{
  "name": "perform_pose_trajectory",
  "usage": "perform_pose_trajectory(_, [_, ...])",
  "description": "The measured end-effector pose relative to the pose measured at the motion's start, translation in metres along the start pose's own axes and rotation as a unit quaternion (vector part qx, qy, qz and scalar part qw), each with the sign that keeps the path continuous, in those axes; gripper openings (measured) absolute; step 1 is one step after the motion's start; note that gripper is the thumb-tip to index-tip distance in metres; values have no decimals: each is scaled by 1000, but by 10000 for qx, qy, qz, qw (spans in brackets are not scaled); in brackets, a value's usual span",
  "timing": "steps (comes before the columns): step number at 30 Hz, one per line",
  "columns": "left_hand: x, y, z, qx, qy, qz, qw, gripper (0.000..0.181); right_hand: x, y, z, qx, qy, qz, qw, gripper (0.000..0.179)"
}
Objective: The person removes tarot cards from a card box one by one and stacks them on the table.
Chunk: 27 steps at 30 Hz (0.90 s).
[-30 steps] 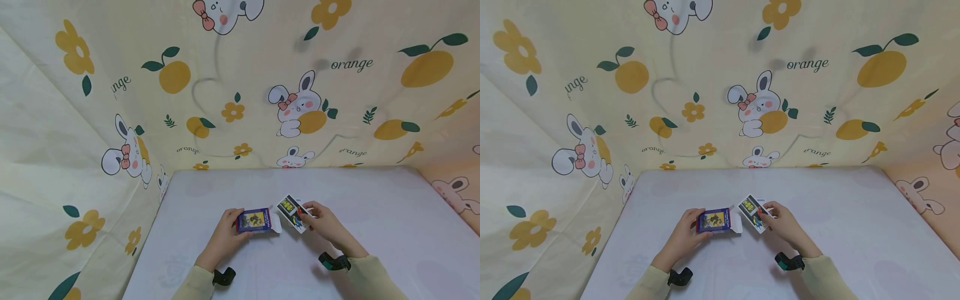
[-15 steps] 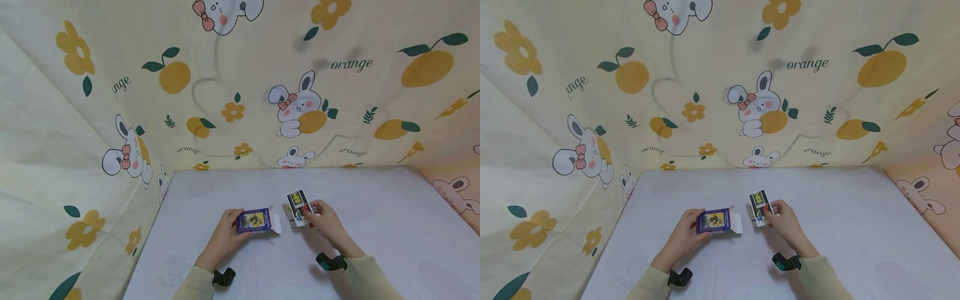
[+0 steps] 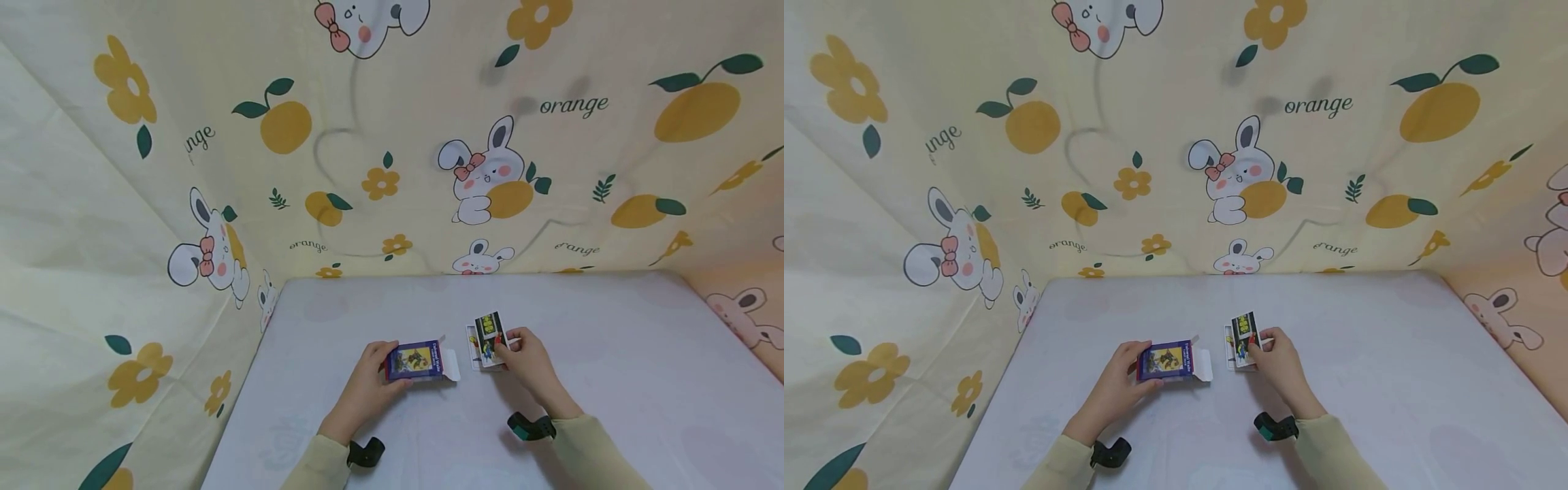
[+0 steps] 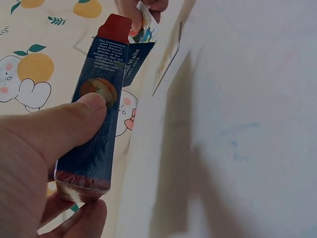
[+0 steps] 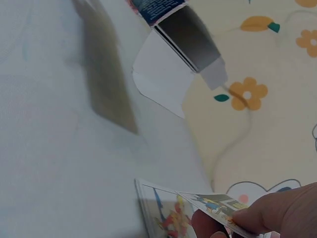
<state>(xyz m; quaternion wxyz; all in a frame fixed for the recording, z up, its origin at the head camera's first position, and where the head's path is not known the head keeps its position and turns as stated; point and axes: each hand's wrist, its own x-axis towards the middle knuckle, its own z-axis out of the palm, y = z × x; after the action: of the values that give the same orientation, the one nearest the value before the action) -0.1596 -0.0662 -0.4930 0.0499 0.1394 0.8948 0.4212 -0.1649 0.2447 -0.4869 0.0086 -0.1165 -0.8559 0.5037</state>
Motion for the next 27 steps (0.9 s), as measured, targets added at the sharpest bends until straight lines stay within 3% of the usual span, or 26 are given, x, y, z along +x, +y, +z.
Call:
perform_pose_trajectory(10, [-1, -6, 0, 2, 40, 10, 10000, 75, 8, 2, 15, -519, 163, -195, 9983, 37])
perform_pose_trajectory(27, [-1, -5, 0, 72, 45, 22, 10000, 75, 5, 4, 23, -1185, 458, 24, 9919, 47])
